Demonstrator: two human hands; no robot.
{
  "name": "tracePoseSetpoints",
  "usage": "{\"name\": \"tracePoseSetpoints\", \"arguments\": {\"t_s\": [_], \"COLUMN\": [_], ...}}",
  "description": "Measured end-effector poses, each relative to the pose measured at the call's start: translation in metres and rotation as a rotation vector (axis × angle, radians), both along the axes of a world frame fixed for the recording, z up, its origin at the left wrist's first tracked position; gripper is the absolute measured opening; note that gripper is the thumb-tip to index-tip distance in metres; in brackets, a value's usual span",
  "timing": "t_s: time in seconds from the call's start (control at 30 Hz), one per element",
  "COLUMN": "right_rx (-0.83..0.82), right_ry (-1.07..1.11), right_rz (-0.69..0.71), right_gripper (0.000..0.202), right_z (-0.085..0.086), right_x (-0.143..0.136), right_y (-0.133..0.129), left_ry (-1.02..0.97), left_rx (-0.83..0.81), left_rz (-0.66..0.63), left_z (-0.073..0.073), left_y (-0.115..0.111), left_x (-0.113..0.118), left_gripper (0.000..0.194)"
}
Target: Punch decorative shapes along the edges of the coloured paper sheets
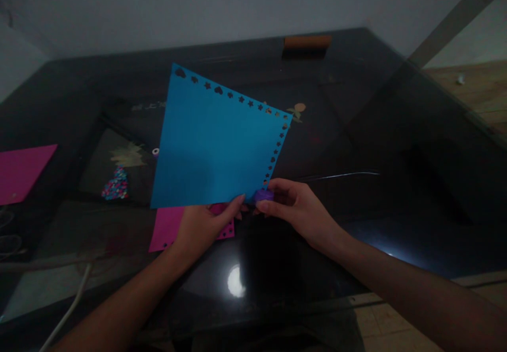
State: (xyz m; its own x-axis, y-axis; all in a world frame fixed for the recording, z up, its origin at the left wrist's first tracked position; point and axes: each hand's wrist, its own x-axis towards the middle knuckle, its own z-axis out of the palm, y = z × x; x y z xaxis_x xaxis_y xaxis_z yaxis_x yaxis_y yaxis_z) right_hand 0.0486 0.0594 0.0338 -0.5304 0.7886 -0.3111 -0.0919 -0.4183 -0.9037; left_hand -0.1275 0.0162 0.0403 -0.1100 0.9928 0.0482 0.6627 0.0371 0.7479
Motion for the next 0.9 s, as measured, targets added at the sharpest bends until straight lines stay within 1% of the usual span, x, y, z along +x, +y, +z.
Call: {"name": "tracePoseSetpoints", "arguments": {"t_s": [0.1,0.33,0.53,0.7,0.9], "right_rx": [0.008,0.102,0.123,0.156,0.244], "right_ry": [0.005,-0.015,-0.006,-0.033,-0.074], "right_rz": [0.004,0.02,0.015,0.011,-0.016], "right_gripper": [0.028,0.028,0.027,0.027,0.02], "right_z": [0.0,-0.005,-0.005,-0.003,-0.006], "right_x": [0.0,0.0,-0.001,-0.002,-0.006], "right_y": [0.001,0.003,0.004,0.007,0.01], "left_ry": [0.049,0.118,0.097,0.117,0.151], "left_rx": [0.021,-0.02,-0.052,0.018,-0.003], "left_rz": [0.005,0.007,-0.01,0.022,0.056], "left_z": [-0.001,-0.004,-0.008,-0.009,-0.013], "left_y": [0.0,-0.002,-0.003,-0.003,0.0], "left_x": [-0.001,-0.002,-0.003,-0.002,-0.003], "left_gripper": [0.025,0.03,0.033,0.033,0.037]}}
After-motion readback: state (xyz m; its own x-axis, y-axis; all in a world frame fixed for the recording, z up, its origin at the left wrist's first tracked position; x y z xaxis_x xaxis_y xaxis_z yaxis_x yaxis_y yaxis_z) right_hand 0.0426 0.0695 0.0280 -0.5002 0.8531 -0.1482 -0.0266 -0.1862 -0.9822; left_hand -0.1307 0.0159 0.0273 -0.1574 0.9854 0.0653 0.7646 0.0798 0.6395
